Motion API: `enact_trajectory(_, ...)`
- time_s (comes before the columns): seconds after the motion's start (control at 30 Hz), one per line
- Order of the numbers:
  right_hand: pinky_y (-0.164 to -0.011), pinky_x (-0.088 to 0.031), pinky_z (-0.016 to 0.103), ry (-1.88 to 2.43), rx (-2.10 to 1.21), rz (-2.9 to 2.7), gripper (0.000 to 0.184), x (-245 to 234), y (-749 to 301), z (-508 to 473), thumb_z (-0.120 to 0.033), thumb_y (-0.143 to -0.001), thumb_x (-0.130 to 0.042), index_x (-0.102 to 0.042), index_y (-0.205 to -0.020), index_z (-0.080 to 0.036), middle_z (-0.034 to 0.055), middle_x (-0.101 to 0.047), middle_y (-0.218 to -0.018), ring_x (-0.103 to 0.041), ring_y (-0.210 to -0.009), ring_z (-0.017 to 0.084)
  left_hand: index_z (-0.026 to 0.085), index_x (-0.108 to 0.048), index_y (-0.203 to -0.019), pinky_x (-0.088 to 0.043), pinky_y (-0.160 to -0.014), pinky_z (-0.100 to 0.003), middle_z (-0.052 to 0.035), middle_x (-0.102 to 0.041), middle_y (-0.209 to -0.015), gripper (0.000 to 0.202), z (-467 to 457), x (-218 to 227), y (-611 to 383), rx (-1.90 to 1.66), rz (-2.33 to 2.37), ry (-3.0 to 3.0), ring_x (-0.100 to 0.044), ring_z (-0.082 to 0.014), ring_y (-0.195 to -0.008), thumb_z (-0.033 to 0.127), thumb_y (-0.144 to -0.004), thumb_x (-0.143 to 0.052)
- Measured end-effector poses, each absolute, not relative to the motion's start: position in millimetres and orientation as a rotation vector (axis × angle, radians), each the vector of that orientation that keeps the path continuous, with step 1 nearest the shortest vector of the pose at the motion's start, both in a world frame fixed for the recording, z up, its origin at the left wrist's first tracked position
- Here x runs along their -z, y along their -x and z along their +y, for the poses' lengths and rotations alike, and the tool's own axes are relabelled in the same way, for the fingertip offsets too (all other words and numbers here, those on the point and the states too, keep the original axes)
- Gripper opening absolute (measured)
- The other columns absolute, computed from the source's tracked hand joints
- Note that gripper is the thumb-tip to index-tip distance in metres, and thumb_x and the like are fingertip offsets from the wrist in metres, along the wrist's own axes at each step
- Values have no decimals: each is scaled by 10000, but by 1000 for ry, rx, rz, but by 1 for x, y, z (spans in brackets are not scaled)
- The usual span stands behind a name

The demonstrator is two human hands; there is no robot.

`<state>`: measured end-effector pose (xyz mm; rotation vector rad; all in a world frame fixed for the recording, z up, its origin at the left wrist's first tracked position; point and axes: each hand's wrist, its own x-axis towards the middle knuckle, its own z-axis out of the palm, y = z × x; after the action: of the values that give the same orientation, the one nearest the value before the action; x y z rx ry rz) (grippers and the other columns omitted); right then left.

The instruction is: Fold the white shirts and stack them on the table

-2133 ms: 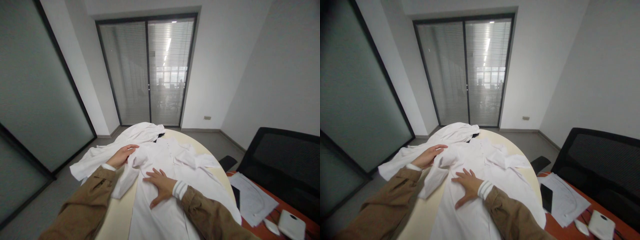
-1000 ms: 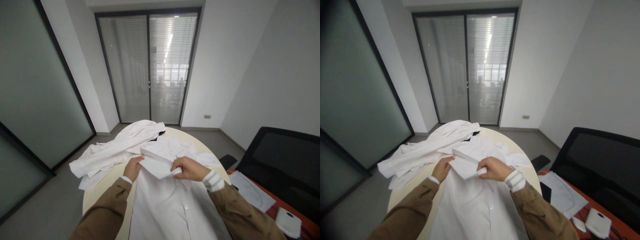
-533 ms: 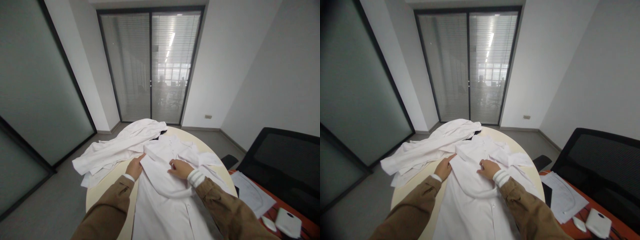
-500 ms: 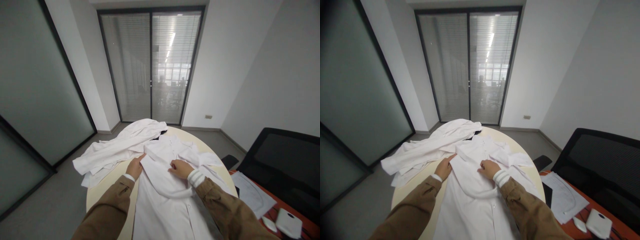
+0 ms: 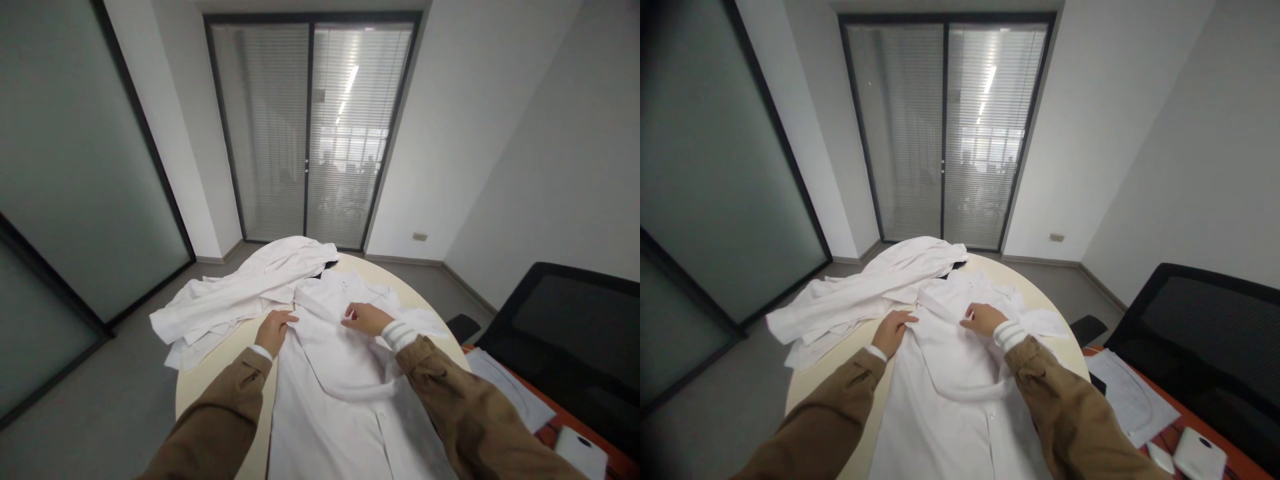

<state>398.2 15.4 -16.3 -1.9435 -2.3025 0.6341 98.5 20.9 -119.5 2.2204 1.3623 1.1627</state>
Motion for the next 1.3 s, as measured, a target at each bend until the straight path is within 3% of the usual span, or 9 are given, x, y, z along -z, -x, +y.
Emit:
enact_trajectory(0.23, -820, -450, 329, 1786, -448, -2254, 505, 6, -318, 51, -570, -834, -598, -608, -1181, -203, 98, -696, -1118, -642, -1013, 255, 247, -753, -1004, -499, -916, -395, -44, -706, -1078, 496, 17, 117, -101, -1204, 1091, -2411, -581, -215, -1012, -42, -719, -468)
enact_trajectory(0.33, -865, -438, 351, 1760, -494, -2196, 442, 14, -294, 66, -488, -858, -589, -606, -1182, -188, 128, -676, -1157, -623, -1058, 275, 234, -728, -1052, -493, -930, -397, -42, -709, -1088, 512, 18, 116, -101, -1231, 1015, -2401, -588, -212, -1018, -31, -705, -459)
enact_trajectory(0.47, -855, -426, 341, 1751, -581, -2113, 260, 23, -284, 90, -354, -896, -527, -649, -1003, -151, 145, -687, -1075, -619, -1009, 269, 216, -685, -1131, -477, -967, -398, -45, -713, -1095, 511, 16, 112, -102, -1181, 1042, -2320, -604, -212, -1036, 1, -725, -459)
enact_trajectory(0.7, -817, -435, 297, 1617, -651, -1845, 400, 21, -301, 126, -386, -969, -272, -582, -1030, -142, 99, -660, -1028, -577, -946, 208, 202, -644, -1149, -462, -1000, -398, -68, -661, -1195, 463, 22, 110, -97, -1350, 1287, -2023, -581, -227, -1135, 32, -766, -447)
enact_trajectory(0.8, -799, -447, 280, 1527, -713, -1819, 406, 25, -301, 132, -439, -959, -301, -569, -1080, -158, 53, -653, -974, -579, -906, 187, 200, -630, -1112, -446, -1007, -381, -69, -657, -1197, 426, 26, 113, -96, -1364, 1289, -2009, -580, -221, -1136, 25, -776, -435)
enact_trajectory(0.97, -846, -454, 279, 1501, -851, -1847, 383, 34, -300, 135, -408, -952, -418, -536, -1237, -181, 48, -654, -1020, -592, -911, 163, 212, -581, -1041, -476, -889, -343, -54, -679, -997, 359, 28, 115, -96, -1247, 1421, -1989, -629, -217, -970, 27, -768, -439)
enact_trajectory(1.1, -837, -470, 293, 1619, -1001, -1882, 595, 38, -317, 127, -374, -879, -611, -426, -1402, -158, 96, -651, -1081, -615, -872, 164, 224, -533, -1105, -484, -828, -323, -40, -693, -961, 409, 26, 111, -96, -1142, 1444, -1948, -655, -208, -883, 17, -777, -402)
enact_trajectory(1.2, -754, -495, 283, 1704, -1115, -1902, 700, 36, -337, 111, -378, -853, -660, -368, -1439, -131, 111, -669, -1047, -625, -781, 153, 228, -565, -1082, -481, -861, -322, -24, -698, -960, 463, 24, 107, -96, -1135, 1400, -1944, -651, -203, -913, -1, -730, -369)
enact_trajectory(1.3, -685, -498, 253, 1766, -1193, -1936, 657, 29, -362, 85, -396, -871, -639, -376, -1417, -143, 111, -684, -1043, -623, -763, 141, 199, -637, -952, -472, -917, -342, -32, -700, -959, 435, 24, 107, -96, -1154, 1394, -1933, -637, -210, -967, 5, -678, -360)
